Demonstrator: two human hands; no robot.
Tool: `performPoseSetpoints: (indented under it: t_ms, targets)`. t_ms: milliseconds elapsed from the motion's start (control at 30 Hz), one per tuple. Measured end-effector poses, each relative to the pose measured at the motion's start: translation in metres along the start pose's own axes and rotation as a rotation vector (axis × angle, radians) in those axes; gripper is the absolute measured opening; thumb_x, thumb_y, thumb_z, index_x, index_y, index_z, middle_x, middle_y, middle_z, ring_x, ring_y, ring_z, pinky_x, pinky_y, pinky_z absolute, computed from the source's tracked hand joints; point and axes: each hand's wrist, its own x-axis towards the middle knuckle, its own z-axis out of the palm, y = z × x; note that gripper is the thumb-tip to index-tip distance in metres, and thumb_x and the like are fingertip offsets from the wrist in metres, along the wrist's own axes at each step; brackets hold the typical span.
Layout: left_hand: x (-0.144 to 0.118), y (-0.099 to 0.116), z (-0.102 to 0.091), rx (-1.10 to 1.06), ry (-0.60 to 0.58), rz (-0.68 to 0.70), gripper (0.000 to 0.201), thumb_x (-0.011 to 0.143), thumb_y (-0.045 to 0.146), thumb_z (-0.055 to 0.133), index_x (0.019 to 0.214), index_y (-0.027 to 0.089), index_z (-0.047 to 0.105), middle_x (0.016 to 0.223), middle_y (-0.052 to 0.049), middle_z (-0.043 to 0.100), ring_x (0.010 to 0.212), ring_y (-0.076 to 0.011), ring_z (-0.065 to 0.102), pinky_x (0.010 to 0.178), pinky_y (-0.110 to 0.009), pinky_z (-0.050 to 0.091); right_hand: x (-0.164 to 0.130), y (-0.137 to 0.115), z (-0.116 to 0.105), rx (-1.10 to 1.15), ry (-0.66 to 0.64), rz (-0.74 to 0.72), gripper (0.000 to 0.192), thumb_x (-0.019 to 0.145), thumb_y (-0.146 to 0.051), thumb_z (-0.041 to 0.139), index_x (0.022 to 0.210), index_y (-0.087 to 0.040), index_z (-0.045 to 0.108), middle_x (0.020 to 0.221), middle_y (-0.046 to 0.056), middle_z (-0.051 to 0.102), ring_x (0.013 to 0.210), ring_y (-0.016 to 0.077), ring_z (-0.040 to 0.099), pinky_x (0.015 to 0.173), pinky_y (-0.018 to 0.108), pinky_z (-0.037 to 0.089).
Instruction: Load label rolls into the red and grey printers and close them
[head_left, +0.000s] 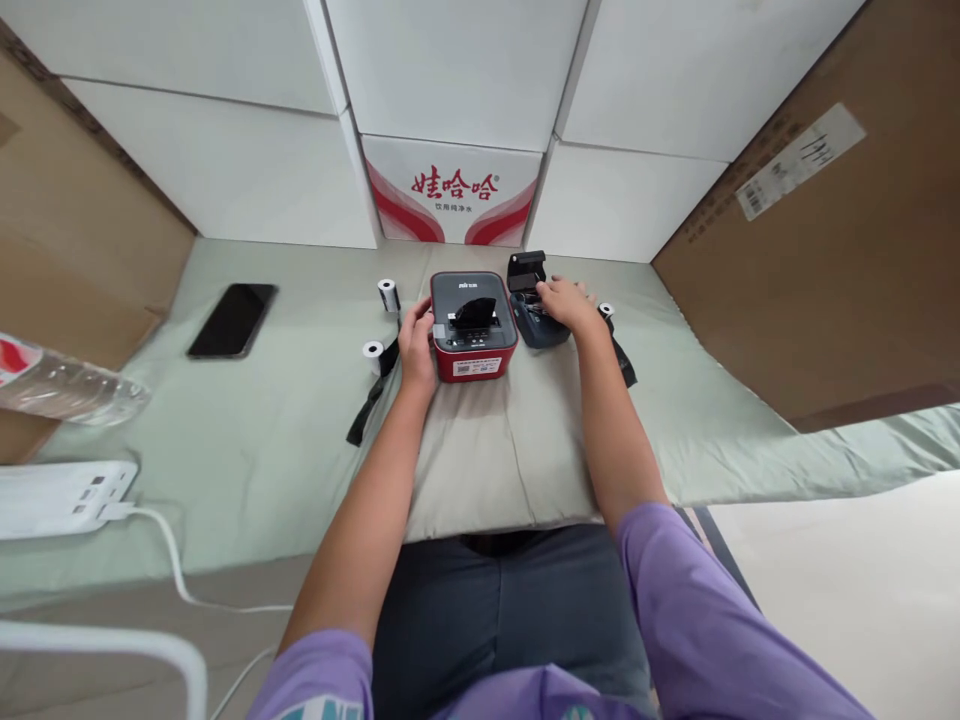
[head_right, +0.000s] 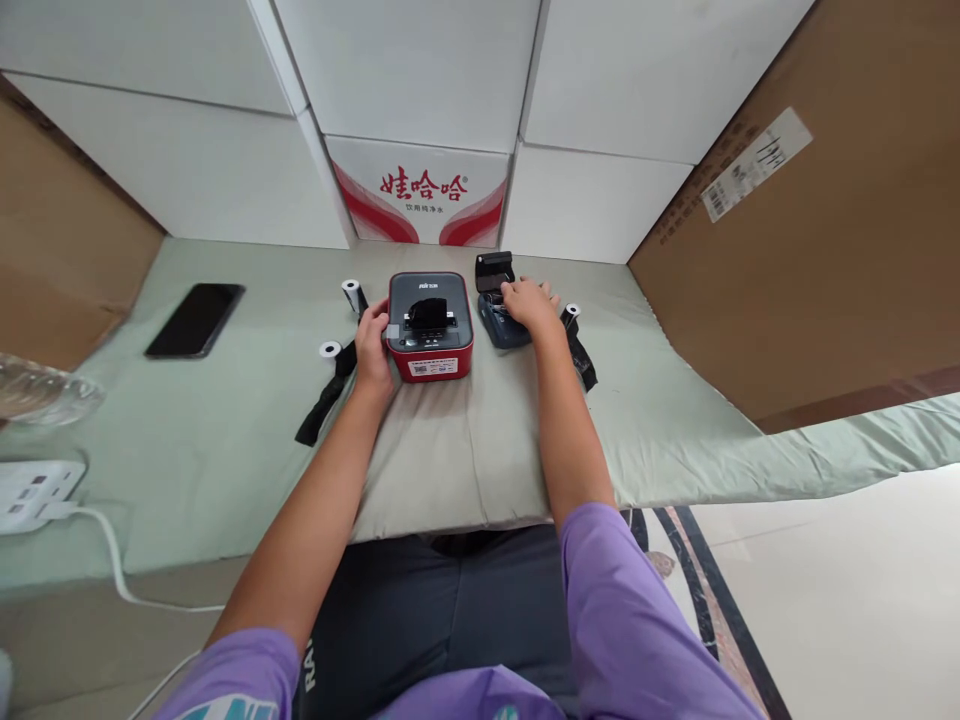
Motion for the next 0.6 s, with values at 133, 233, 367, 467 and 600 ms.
performPoseSetpoints:
  t_ms: [133, 233, 367, 467, 600]
  targets:
    - [0.0, 0.001, 0.001, -0.006, 0.016, 0.006, 0.04, 0.08, 0.044, 0.07, 0.111, 0.021, 0.075, 0.112, -0.005, 0.076, 0.113, -0.0236, 0.071, 0.093, -0.03, 0.059, 0.0, 0.006, -0.008, -0.019, -0.077, -0.152, 0.036, 0.095, -0.033, 0.056, 0.121, -0.031, 0.08, 0.151, 0.007, 0.061, 0.143, 0.0464, 0.042, 0.118, 0.08, 0.024]
    - [0.001, 0.0, 0.0, -0.009, 0.022, 0.005, 0.039, 0.078, 0.042, 0.07, 0.111, 0.022, 0.076, 0.113, -0.004, 0.077, 0.113, -0.0223, 0.071, 0.093, -0.028, 0.058, -0.004, 0.005, -0.006, -0.056, -0.127, -0.185, 0.041, 0.093, -0.027, 0.057, 0.128, -0.035, 0.078, 0.16, 0.003, 0.052, 0.143, 0.0434, 0.042, 0.119, 0.074, 0.027]
    - [0.002, -0.002, -0.004, 0.014, 0.022, 0.02, 0.039, 0.08, 0.042, 0.068, 0.113, 0.023, 0.076, 0.119, -0.004, 0.076, 0.117, -0.0223, 0.069, 0.098, -0.029, 0.057, -0.003, 0.004, 0.002, -0.04, -0.144, -0.147, 0.038, 0.094, -0.026, 0.056, 0.121, -0.034, 0.081, 0.156, 0.004, 0.057, 0.141, 0.0431, 0.045, 0.118, 0.072, 0.03]
    - [0.002, -0.003, -0.006, 0.033, 0.014, 0.026, 0.039, 0.082, 0.043, 0.067, 0.115, 0.023, 0.075, 0.123, -0.004, 0.075, 0.12, -0.0224, 0.068, 0.1, -0.03, 0.056, 0.006, 0.01, 0.004, 0.106, -0.044, -0.175, 0.043, 0.095, -0.025, 0.05, 0.13, -0.029, 0.076, 0.152, 0.005, 0.06, 0.14, 0.0373, 0.049, 0.12, 0.063, 0.034]
    - [0.002, -0.005, -0.008, 0.058, 0.0, 0.021, 0.042, 0.084, 0.047, 0.067, 0.118, 0.023, 0.073, 0.125, -0.005, 0.074, 0.12, -0.0226, 0.068, 0.101, -0.031, 0.055, 0.019, 0.021, 0.004, 0.343, 0.067, -0.081, 0.054, 0.094, -0.019, 0.044, 0.146, -0.014, 0.06, 0.141, 0.013, 0.067, 0.128, 0.0263, 0.063, 0.115, 0.044, 0.046]
